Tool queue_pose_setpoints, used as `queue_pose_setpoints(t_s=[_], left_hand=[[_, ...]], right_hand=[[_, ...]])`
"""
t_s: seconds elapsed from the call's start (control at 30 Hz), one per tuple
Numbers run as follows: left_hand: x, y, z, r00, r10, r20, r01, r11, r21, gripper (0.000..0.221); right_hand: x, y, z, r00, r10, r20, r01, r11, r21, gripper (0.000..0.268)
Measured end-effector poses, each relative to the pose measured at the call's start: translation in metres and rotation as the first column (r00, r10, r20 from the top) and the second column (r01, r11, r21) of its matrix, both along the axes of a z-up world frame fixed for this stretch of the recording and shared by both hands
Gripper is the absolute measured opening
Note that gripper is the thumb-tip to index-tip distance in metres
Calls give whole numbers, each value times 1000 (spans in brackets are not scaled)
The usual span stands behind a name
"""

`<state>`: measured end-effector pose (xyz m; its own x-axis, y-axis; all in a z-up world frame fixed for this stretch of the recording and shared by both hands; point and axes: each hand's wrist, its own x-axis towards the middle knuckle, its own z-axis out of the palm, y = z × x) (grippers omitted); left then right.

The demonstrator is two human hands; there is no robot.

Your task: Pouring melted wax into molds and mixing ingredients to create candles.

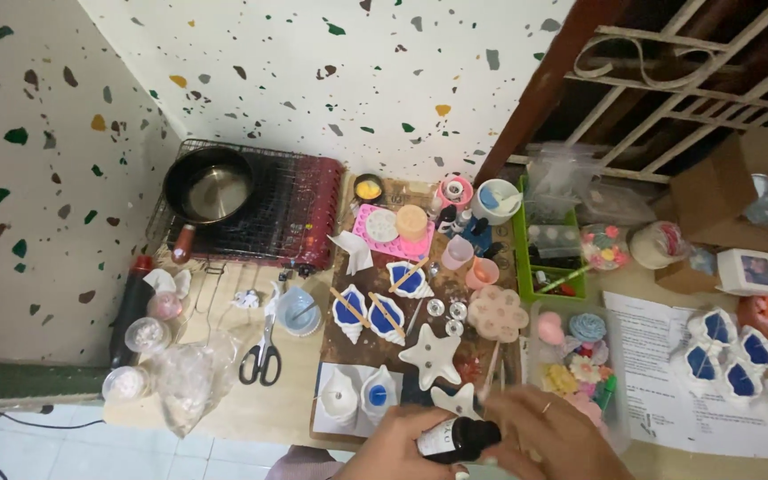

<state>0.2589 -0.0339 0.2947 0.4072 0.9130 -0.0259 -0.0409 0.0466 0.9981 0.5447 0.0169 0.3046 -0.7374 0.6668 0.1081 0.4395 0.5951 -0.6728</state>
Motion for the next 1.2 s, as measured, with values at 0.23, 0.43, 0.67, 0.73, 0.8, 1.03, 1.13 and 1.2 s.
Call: queue_pose_setpoints(t_s=[0.23,0.43,0.67,0.73,0.8,1.03,1.13,1.2], left_hand=[[-1,-5,-14,1000,-19,0,19,993,-116,49],[-9,-8,-39,995,-77,59,86,982,-166,60],[-32,-6,-42,958,-221,182,275,885,-376,58],[-38,-2,-29,957,-240,165,289,846,-447,59],[-43,1,-28,951,-283,123,309,858,-410,56],[-57,14,-49,929,-330,165,368,858,-358,57],[-55,14,-51,899,-302,316,405,848,-341,59],[-56,19,-41,900,-223,376,365,856,-366,63]], right_hand=[[-27,-9,20,998,-18,56,11,993,116,51],[-33,-14,14,965,-189,184,262,777,-572,33],[-48,-2,26,943,307,-126,-317,946,-72,24],[-51,0,31,958,270,-97,-285,933,-219,24],[-52,6,39,963,215,-160,-267,821,-504,25],[-67,34,67,876,471,-107,-469,882,40,23],[-64,25,56,910,400,-111,-393,916,81,28],[-48,19,23,976,212,-43,-204,968,148,39]])
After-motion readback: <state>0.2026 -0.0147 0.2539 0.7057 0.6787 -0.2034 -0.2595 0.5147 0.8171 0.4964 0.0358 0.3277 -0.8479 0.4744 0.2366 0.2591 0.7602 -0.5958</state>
